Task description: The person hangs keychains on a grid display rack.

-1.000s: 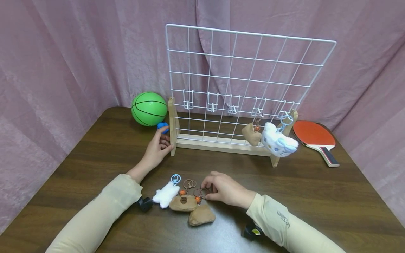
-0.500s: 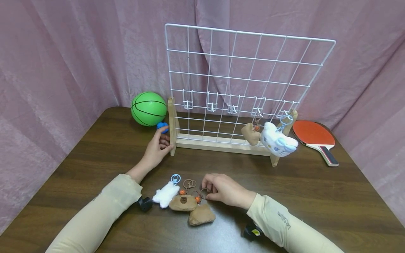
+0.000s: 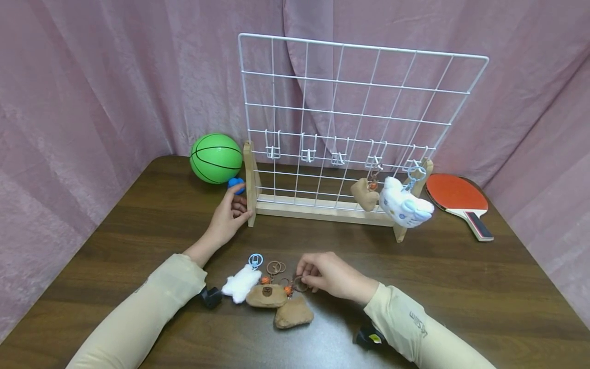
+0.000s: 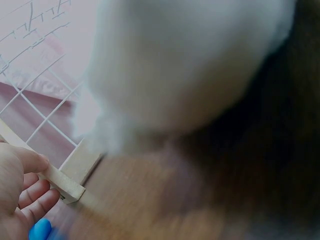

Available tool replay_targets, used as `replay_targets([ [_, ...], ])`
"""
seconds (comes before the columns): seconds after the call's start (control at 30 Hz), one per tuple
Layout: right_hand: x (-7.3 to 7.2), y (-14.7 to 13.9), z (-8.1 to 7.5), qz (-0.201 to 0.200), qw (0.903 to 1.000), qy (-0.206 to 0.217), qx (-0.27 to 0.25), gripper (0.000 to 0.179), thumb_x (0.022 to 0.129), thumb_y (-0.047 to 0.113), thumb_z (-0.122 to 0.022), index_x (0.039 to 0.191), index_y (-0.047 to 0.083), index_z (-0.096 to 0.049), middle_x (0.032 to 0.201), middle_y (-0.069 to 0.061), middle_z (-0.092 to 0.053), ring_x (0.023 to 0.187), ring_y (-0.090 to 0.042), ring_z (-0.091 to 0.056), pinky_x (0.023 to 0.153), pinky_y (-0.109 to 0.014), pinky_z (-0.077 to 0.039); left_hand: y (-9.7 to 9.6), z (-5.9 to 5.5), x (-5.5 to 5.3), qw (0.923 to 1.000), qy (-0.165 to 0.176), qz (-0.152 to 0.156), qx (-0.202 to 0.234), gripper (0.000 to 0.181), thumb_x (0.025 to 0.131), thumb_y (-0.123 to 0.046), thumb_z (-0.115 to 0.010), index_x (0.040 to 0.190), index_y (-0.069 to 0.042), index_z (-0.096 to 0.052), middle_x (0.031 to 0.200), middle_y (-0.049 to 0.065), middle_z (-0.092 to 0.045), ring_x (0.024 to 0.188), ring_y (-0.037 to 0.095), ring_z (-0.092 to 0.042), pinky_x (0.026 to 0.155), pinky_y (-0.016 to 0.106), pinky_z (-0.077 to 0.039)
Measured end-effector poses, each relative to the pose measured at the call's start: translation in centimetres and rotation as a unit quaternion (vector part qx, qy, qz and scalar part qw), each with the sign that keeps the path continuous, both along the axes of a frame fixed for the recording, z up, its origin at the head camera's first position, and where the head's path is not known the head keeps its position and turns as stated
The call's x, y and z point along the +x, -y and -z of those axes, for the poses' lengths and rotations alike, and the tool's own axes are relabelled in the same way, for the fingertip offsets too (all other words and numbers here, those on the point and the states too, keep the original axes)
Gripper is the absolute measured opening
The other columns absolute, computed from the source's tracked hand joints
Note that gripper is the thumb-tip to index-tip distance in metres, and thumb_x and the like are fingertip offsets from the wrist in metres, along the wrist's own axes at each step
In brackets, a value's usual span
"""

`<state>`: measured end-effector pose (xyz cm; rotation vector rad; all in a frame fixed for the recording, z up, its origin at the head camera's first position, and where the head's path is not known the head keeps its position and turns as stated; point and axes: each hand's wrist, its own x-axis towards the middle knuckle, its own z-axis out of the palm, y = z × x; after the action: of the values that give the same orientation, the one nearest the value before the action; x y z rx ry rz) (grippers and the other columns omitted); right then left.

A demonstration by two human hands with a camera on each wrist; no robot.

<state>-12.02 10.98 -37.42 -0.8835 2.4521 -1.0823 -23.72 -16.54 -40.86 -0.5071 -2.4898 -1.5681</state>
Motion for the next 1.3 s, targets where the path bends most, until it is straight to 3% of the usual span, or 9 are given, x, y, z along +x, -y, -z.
replay_targets([
  [0.27,0.2,-0.1,-0.5,0.012,0.9996,0.012,-0.023,0.007,0.087,-0.001,-0.063,0.093,0.001,-0.064,0.081,-0.010,-0.067,0.062,-0.004,-0.060,0.058,-0.021,-0.056,-0.6,-2.5,1.8,0.9999,0.008,0.000,-0.010,0.066,0.088,0.009,-0.061,0.144,0.002,-0.028,0.110,0.029,-0.052,0.092,0.034,-0.056,0.073,0.013,-0.047],
  [0.4,0.2,-0.2,-0.8,0.012,0.9994,0.007,-0.033,0.008,0.087,0.000,-0.064,0.095,0.002,-0.064,0.082,-0.009,-0.067,0.063,-0.004,-0.061,0.060,-0.022,-0.056,-0.7,-3.2,2.3,0.9999,0.006,0.000,-0.013,0.065,0.088,0.008,-0.061,0.144,0.003,-0.028,0.109,0.029,-0.052,0.091,0.034,-0.057,0.073,0.015,-0.048],
  [0.97,0.6,-1.4,-4.4,0.007,0.9979,-0.057,-0.031,0.009,0.089,0.003,-0.063,0.098,0.002,-0.065,0.083,-0.006,-0.068,0.066,-0.005,-0.063,0.063,-0.022,-0.056,-0.8,-3.0,2.4,0.9999,0.004,0.000,-0.011,0.066,0.088,0.008,-0.061,0.144,0.002,-0.027,0.108,0.028,-0.051,0.091,0.032,-0.056,0.072,0.013,-0.048],
  [1.3,-0.1,-2.6,-6.7,0.017,0.9957,-0.088,-0.023,0.008,0.090,0.005,-0.063,0.098,0.005,-0.064,0.081,-0.004,-0.068,0.066,-0.002,-0.063,0.064,-0.021,-0.055,-0.8,-3.5,2.6,0.9999,0.011,0.000,-0.010,0.065,0.088,0.008,-0.061,0.144,0.002,-0.029,0.109,0.028,-0.052,0.093,0.035,-0.057,0.074,0.015,-0.049],
])
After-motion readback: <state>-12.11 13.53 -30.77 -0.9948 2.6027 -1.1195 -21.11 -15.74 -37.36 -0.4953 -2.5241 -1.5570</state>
